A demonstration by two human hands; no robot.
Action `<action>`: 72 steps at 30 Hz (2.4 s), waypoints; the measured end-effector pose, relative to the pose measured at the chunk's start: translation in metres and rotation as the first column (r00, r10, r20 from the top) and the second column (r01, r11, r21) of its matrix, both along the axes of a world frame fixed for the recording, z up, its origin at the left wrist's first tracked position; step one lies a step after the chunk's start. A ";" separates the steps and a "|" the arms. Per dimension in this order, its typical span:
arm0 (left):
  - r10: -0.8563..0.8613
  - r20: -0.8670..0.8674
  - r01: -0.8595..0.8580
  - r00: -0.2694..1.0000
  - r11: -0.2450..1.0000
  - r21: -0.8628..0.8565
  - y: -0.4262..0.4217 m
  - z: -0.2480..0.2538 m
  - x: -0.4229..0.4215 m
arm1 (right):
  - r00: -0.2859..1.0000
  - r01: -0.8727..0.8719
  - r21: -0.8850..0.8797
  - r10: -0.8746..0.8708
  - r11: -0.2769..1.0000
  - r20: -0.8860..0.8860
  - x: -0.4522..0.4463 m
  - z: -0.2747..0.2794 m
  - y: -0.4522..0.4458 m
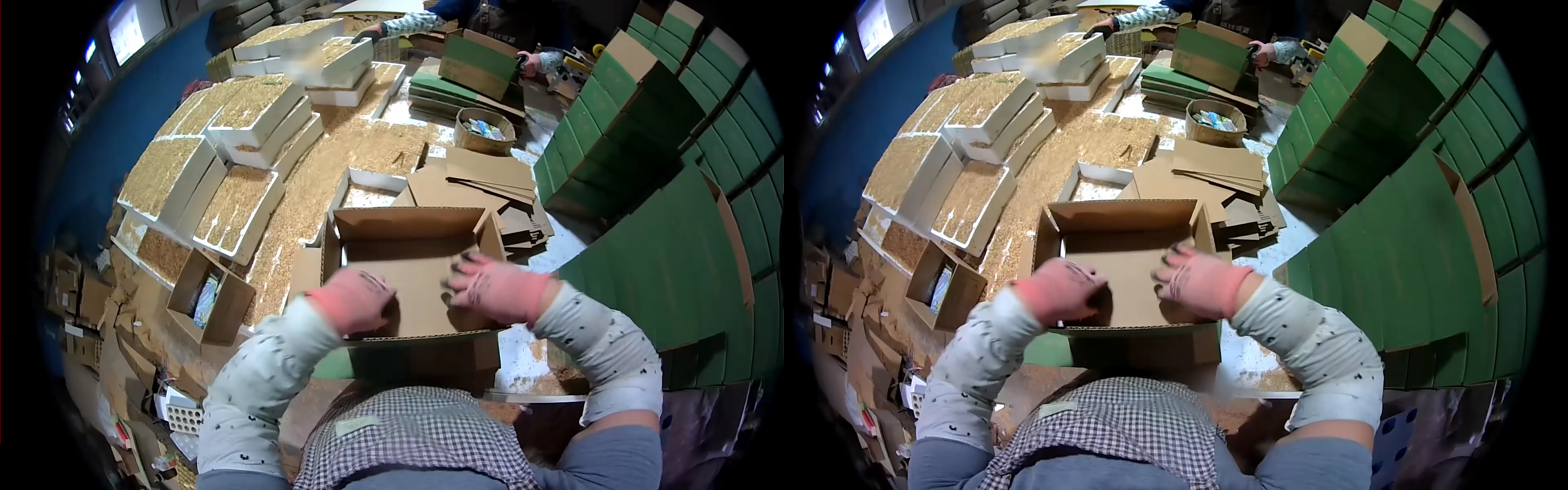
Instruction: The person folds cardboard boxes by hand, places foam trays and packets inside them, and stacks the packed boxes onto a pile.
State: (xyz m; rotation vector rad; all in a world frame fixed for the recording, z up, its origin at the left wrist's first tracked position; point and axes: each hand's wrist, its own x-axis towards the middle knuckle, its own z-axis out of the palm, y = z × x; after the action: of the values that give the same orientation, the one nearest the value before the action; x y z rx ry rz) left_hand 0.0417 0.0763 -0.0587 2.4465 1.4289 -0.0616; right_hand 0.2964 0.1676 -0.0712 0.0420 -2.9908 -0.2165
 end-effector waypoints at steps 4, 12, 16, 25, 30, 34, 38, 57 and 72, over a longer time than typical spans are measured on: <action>0.241 0.413 -0.358 0.878 0.904 0.235 -0.041 0.044 -0.065 | 0.696 0.712 0.063 -0.715 0.699 0.063 0.033 0.074 0.002; 0.507 0.822 -0.522 0.259 0.790 -0.322 -0.038 -0.173 -0.040 | 0.625 0.451 -0.869 -0.624 -0.202 0.469 0.002 -0.049 0.010; 0.623 0.780 -0.208 -0.050 0.758 -0.619 -0.054 -0.116 -0.038 | 0.422 -0.150 -0.956 -0.891 -0.253 0.169 0.019 -0.138 -0.039; 0.385 0.919 0.146 0.088 0.907 -0.395 0.067 -0.032 0.099 | -0.204 0.071 -0.934 -0.912 0.350 -0.357 0.119 0.114 -0.196; -0.137 0.974 0.228 -0.178 0.958 0.176 0.177 0.116 0.289 | -0.390 -0.177 -0.655 -0.664 0.734 -0.638 0.218 0.236 -0.211; -0.114 0.966 0.191 0.230 0.979 0.070 0.249 0.085 0.381 | -0.493 -0.158 -0.675 -0.650 0.720 -0.578 0.275 0.234 -0.172; 0.047 0.992 0.460 -0.121 0.888 0.014 0.270 0.038 0.389 | -0.454 0.083 -0.862 -0.751 0.499 -0.479 0.302 0.174 -0.142; 0.332 -0.305 -0.371 0.892 0.926 -0.077 0.172 -0.213 -0.050 | -0.042 0.654 -0.288 -0.347 0.699 -0.937 0.203 0.130 -0.147; -0.165 0.254 -0.071 0.953 0.696 0.715 -0.090 0.009 0.011 | 0.600 0.778 0.016 -0.751 0.628 0.277 -0.013 0.113 -0.008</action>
State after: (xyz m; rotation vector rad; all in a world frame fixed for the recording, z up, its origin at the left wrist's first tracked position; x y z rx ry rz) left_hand 0.0528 -0.0137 -0.0492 2.8942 1.4141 1.0187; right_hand 0.2839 0.1599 0.0419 -1.3656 -3.0376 -0.1341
